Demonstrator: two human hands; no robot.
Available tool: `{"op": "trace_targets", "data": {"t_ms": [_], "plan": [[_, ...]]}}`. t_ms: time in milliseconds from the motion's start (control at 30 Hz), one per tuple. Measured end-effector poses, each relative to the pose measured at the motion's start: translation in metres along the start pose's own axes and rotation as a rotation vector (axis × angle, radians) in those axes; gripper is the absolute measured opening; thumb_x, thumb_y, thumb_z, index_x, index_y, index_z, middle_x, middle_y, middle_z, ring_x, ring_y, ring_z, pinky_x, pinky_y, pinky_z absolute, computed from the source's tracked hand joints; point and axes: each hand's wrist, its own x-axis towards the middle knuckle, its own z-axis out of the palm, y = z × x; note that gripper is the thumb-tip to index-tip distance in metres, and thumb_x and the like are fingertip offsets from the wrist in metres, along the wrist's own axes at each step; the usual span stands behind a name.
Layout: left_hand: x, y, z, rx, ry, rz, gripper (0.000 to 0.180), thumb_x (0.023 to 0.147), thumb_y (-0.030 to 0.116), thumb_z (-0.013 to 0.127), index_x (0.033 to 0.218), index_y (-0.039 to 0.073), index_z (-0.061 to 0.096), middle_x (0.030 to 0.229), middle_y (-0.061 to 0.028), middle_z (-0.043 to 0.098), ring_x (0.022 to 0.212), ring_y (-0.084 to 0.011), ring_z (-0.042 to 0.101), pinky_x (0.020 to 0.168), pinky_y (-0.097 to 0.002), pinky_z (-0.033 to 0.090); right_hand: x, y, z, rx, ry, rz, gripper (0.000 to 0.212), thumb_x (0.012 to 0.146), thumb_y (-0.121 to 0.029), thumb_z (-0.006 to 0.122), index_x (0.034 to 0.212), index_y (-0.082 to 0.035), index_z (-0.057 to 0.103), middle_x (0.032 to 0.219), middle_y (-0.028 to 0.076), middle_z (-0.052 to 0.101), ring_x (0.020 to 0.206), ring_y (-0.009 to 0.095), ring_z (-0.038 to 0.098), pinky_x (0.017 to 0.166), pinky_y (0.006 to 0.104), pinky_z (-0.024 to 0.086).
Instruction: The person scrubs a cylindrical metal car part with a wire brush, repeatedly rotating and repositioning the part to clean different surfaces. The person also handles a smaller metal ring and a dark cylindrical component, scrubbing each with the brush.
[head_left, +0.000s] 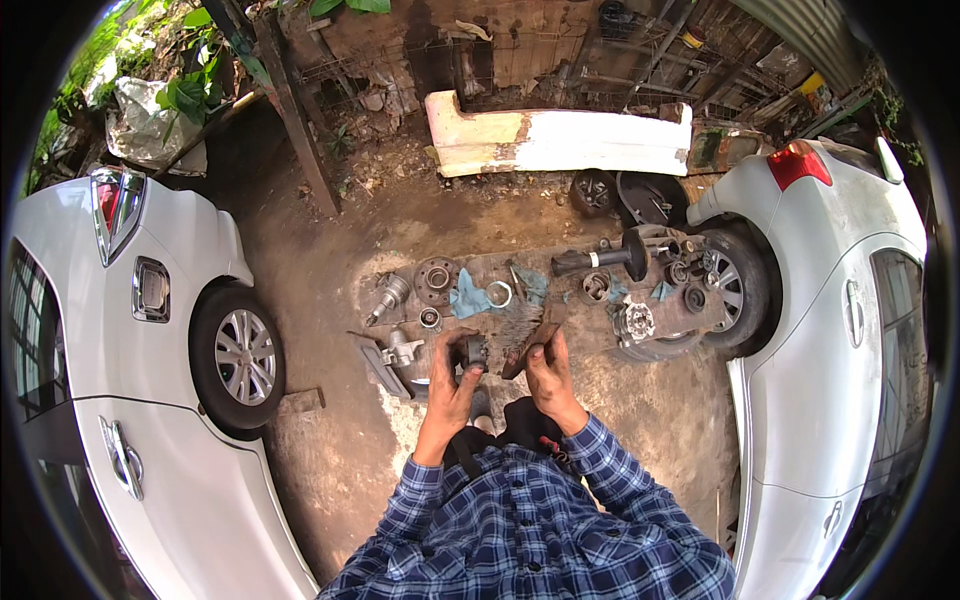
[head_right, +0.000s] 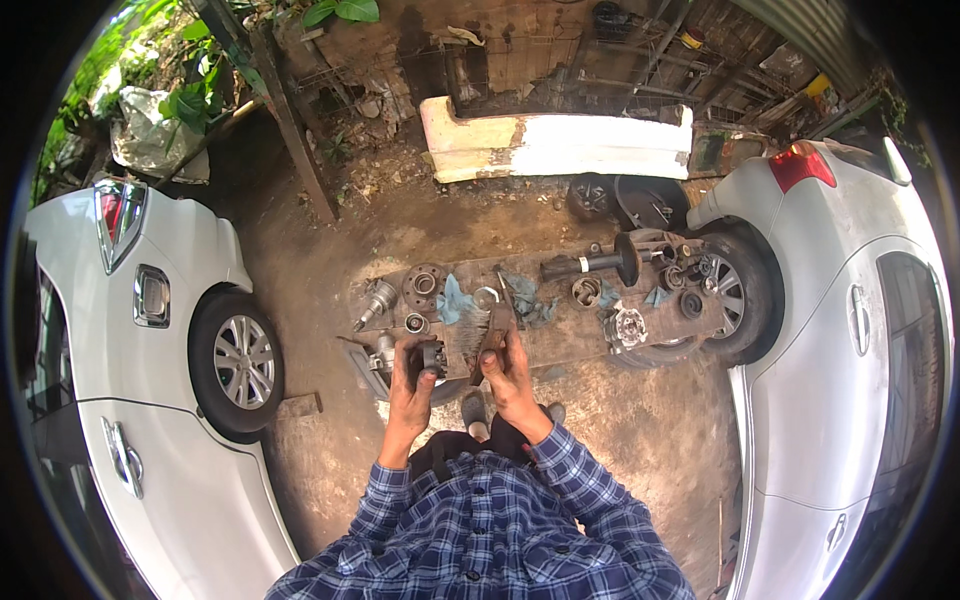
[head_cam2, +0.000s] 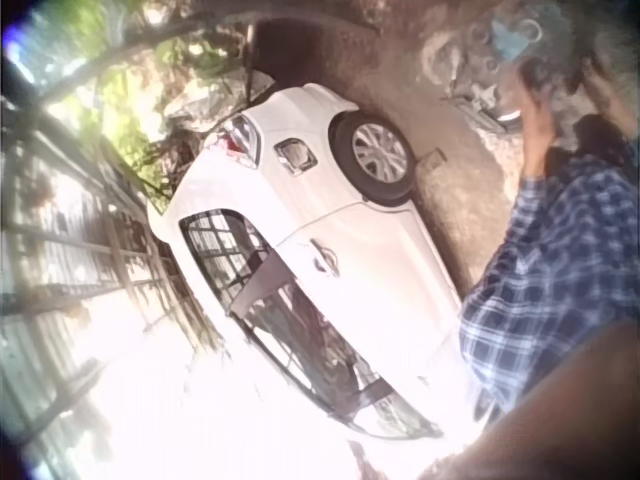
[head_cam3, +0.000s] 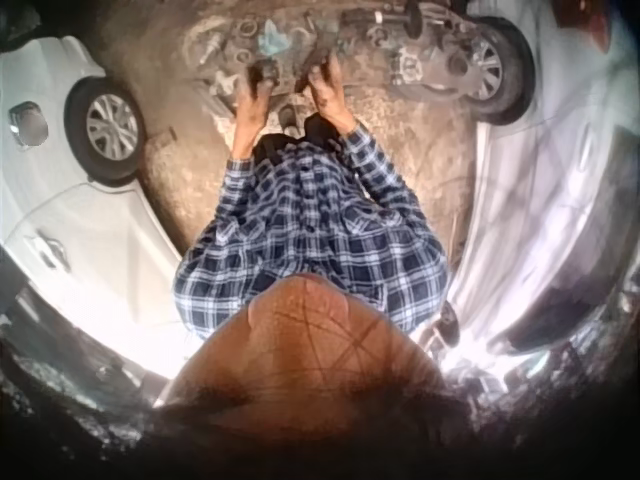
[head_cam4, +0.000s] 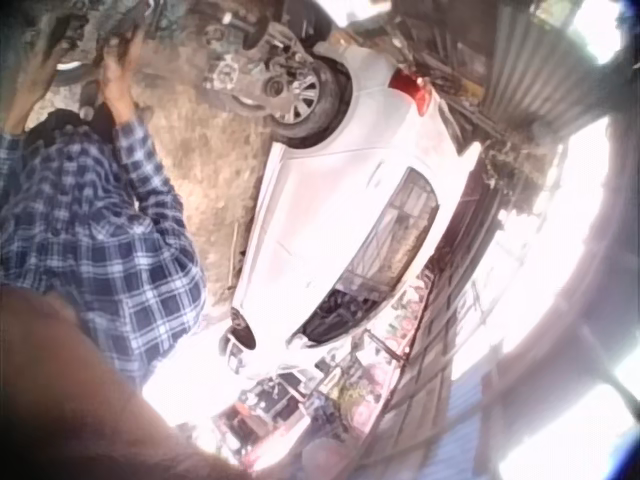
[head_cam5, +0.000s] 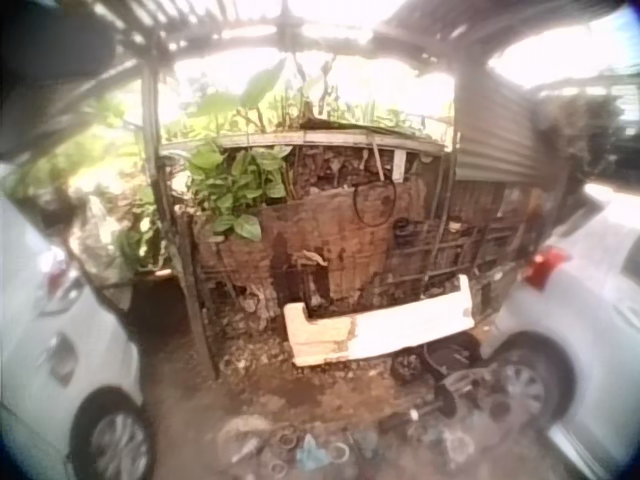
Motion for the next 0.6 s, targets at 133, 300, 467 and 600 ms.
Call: {"op": "trace_targets", "data": {"t_ms": [133, 300, 467, 600], "plan": [[0.0, 0.006, -0.007, -0.153, -0.042, 0.061, 0.07, 0.094, 0.058, 0.05, 0.134, 0.001, 0.042, 0.129, -0.013, 0.05, 0.122, -0.0254, 0.049, 0.103, -0.0361, 0.038, -0.002, -0.002, -0.002, -0.208, -0.132, 0.108, 0.073, 0.094, -0.043, 0.063, 0.143, 0.001, 0.031, 0.121, 0.008, 0.05, 0.105, 0.015, 0.048, 0.091, 0.0289, 0.04], [0.0, 0.008, -0.012, -0.21, -0.037, 0.038, 0.067, 0.093, 0.056, 0.054, 0.132, 0.002, 0.045, 0.128, -0.0124, 0.05, 0.12, -0.025, 0.05, 0.1, -0.0368, 0.042, -0.012, 0.003, -0.002, -0.073, 0.04, 0.102, 0.073, 0.095, -0.04, 0.063, 0.144, 0.001, 0.029, 0.118, 0.007, 0.05, 0.103, 0.014, 0.046, 0.086, 0.0286, 0.041], [0.009, 0.007, -0.009, -0.311, -0.028, 0.092, 0.06, 0.089, 0.045, 0.068, 0.128, 0.003, 0.049, 0.127, -0.012, 0.05, 0.121, -0.026, 0.051, 0.099, -0.0384, 0.044, -0.008, 0.002, -0.005, -0.245, -0.077, 0.087, 0.07, 0.095, -0.036, 0.064, 0.143, 0.002, 0.03, 0.121, 0.011, 0.05, 0.113, 0.016, 0.047, 0.097, 0.0302, 0.039], [0.014, 0.01, -0.012, -0.344, -0.059, 0.127, 0.059, 0.09, 0.044, 0.065, 0.127, 0.001, 0.05, 0.127, -0.0119, 0.049, 0.123, -0.0249, 0.05, 0.105, -0.0395, 0.04, -0.01, -0.005, -0.012, -0.192, -0.038, 0.062, 0.065, 0.096, -0.036, 0.063, 0.14, 0.001, 0.033, 0.115, 0.01, 0.05, 0.1, 0.015, 0.049, 0.087, 0.0293, 0.043]]}}
